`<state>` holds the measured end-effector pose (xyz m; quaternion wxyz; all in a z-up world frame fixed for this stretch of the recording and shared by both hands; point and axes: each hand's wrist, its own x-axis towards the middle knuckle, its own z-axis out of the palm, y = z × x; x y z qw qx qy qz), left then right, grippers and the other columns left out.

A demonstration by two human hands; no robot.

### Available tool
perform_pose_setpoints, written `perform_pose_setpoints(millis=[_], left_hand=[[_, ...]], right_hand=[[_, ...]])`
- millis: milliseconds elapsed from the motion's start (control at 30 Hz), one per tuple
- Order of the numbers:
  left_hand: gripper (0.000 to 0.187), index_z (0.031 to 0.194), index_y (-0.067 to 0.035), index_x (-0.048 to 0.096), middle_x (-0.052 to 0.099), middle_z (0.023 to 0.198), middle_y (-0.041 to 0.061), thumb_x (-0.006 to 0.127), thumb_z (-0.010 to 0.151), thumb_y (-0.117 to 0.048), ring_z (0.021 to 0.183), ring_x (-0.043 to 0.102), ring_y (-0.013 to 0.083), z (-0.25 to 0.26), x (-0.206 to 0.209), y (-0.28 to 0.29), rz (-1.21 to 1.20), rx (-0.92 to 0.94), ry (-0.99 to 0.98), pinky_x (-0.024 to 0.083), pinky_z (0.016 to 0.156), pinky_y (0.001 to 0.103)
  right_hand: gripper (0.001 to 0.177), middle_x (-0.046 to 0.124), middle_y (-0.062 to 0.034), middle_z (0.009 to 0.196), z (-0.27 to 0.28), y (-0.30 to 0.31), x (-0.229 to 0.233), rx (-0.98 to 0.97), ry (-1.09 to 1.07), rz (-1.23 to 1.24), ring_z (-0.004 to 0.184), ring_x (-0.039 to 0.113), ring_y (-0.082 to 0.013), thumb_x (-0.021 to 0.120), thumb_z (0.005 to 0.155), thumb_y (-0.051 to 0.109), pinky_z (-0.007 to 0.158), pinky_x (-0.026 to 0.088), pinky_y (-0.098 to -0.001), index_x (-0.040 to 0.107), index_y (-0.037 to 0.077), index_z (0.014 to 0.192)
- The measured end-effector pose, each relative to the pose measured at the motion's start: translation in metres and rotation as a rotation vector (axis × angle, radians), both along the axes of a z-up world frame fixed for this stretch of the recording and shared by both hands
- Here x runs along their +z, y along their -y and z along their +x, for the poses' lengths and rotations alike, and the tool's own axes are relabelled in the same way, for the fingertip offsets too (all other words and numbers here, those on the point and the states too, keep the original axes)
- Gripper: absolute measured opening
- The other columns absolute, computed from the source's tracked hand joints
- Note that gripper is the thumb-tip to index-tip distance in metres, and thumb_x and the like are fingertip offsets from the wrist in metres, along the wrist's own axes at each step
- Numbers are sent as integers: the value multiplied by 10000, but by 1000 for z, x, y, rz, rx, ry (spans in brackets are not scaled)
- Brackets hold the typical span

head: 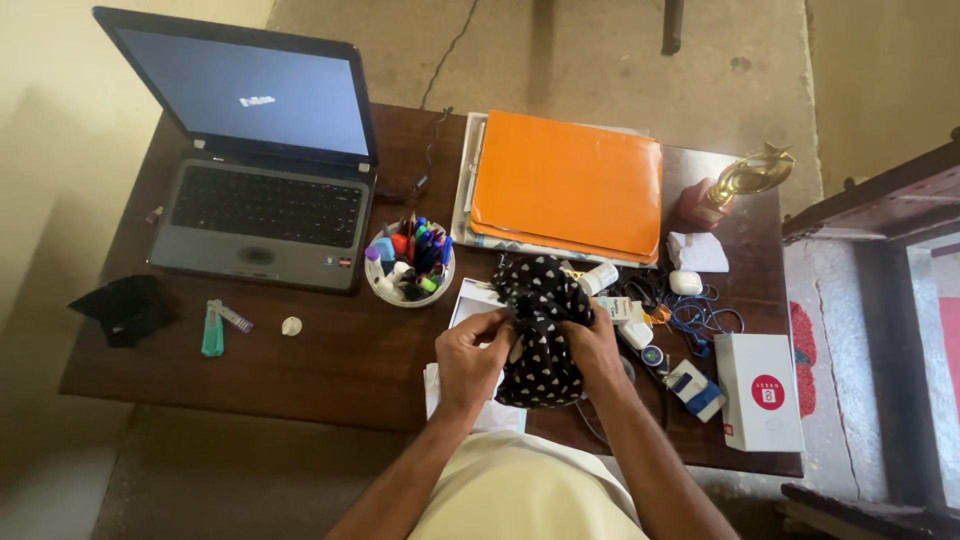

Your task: The person empties a small black and white patterned pouch onto a cluttered desk, then places the pouch into a drawer. The person handles various small items including a white box, a watch, and a small bottle, moving them around the desk surface.

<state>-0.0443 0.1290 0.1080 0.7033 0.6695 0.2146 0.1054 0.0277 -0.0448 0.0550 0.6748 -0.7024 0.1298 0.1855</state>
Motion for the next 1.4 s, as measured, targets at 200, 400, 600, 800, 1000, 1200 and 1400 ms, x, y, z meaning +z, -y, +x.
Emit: perform_pose_setpoints(millis=[200,400,600,800,1000,1200,1400], left_hand=[[172,1011,11,810,764,834,56,753,885,-92,700,642,75,-4,-1,-12,-139,102,76,509,634,220],[167,1048,-3,765,725,853,58,693,953,-120,704,604,78,-29,-22,-50,28,298,13,462,566,216],[230,1191,-9,694,710,976,95,661,1004,-138,798,682,112,-51,-54,-114,165,669,-75,559,619,235],[208,1153,14,714,749,984,119,645,991,-98,799,713,144,-45,-89,-204,318,910,-152,569,657,258],[190,1103,-66,767,750,1033,84,681,966,-166,914,717,202,-33,-95,-256,430,870,-442,556,830,356],[246,1214,-70,735,732,1162,124,691,983,-140,1024,702,274,-26,-115,-285,630,723,-586,530,918,401],[300,1265,20,618,450,1327,166,591,970,69,1126,623,238,-23,-105,-255,721,896,-105,574,864,256]], right_hand=[[339,672,-124,932,5,10,17,-224,-163,-44,765,658,-221,589,842,82,652,555,-368,597,44,1179],[321,699,-113,957,13,38,14,-272,-78,-7,798,696,-214,588,853,83,698,580,-361,647,-4,1156],[313,705,-99,934,18,53,19,-387,-85,24,761,703,-218,593,862,88,629,588,-350,644,29,1166],[282,701,-116,927,25,73,23,-424,-13,107,726,708,-210,562,882,53,594,581,-328,645,-27,1140],[267,702,-109,938,32,90,40,-476,75,180,738,698,-196,567,894,36,599,568,-315,658,-41,1132],[275,727,-73,983,20,93,72,-540,129,288,790,714,-152,616,913,48,658,581,-276,683,8,1177],[331,725,-115,1041,12,122,51,-594,162,297,828,732,-194,615,923,78,688,603,-312,669,-36,1229]])
